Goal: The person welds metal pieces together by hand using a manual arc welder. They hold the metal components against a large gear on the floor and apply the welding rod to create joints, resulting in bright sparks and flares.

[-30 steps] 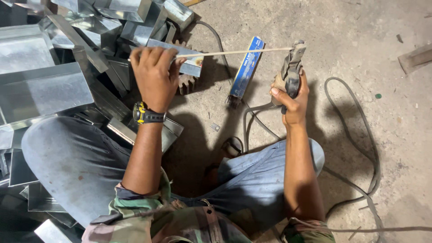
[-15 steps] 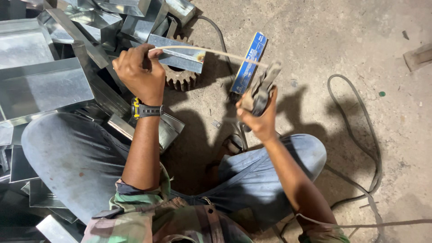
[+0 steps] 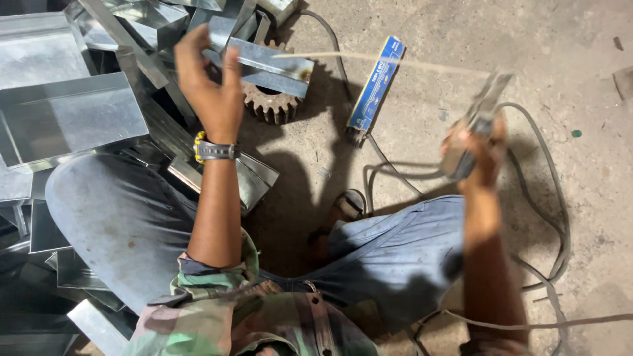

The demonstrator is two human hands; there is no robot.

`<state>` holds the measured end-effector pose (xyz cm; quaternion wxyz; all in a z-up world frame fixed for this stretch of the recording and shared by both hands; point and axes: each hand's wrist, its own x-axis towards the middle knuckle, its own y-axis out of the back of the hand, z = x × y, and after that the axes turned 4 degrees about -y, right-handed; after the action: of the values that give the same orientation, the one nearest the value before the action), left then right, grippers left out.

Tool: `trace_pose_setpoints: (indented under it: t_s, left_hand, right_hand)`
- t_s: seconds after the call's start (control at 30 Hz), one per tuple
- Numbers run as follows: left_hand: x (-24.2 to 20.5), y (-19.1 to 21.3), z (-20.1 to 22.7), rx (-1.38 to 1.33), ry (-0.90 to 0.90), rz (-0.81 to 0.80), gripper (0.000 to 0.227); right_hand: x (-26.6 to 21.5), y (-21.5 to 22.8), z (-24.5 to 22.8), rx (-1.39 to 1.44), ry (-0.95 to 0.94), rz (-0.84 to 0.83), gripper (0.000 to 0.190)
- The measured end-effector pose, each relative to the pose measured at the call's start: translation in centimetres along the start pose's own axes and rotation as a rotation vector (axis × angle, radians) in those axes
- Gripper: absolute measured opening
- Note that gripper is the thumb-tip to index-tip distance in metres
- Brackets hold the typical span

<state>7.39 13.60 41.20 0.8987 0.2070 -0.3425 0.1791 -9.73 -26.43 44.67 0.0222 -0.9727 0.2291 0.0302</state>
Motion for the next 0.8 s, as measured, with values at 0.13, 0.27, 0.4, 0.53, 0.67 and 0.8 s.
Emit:
trace_pose_setpoints:
  t_s: [0.13, 0.27, 0.4, 0.53, 0.67, 0.8]
  left_hand:
    - [-0.7, -0.8, -3.3, -0.199, 0.227, 0.17, 0.024]
    - [-2.2, -0.5, -7.5, -0.194, 0.281, 0.302, 0.013]
    - [-3.3, -1.7, -10.0, -0.298, 0.366, 0.427, 0.009]
    - [-5.4, -2.1, -12.5, -0.204, 0.364, 0.424, 0.01]
    - [-6.8, -3.0, -14.9, -0.372, 0.459, 0.44, 0.01]
    - [-7.4, -2.9, -16.6, -0.478, 0.556, 0.476, 0.008]
  right_hand:
    - [3.1, 4.6, -1.4, -0.106, 0.083, -0.065, 0.055]
    - [3.5, 6.4, 0.8, -0.051, 0.063, -0.068, 0.05]
    - [3.1, 7.8, 2.1, -0.029, 0.11, -0.066, 0.037]
    - [3.4, 7.1, 2.0, -0.019, 0.061, -0.101, 0.046]
    - [3.6, 6.2, 1.4, -0.106, 0.066, -0.116, 0.045]
    - [3.8, 5.2, 1.3, -0.135, 0.069, -0.1, 0.048]
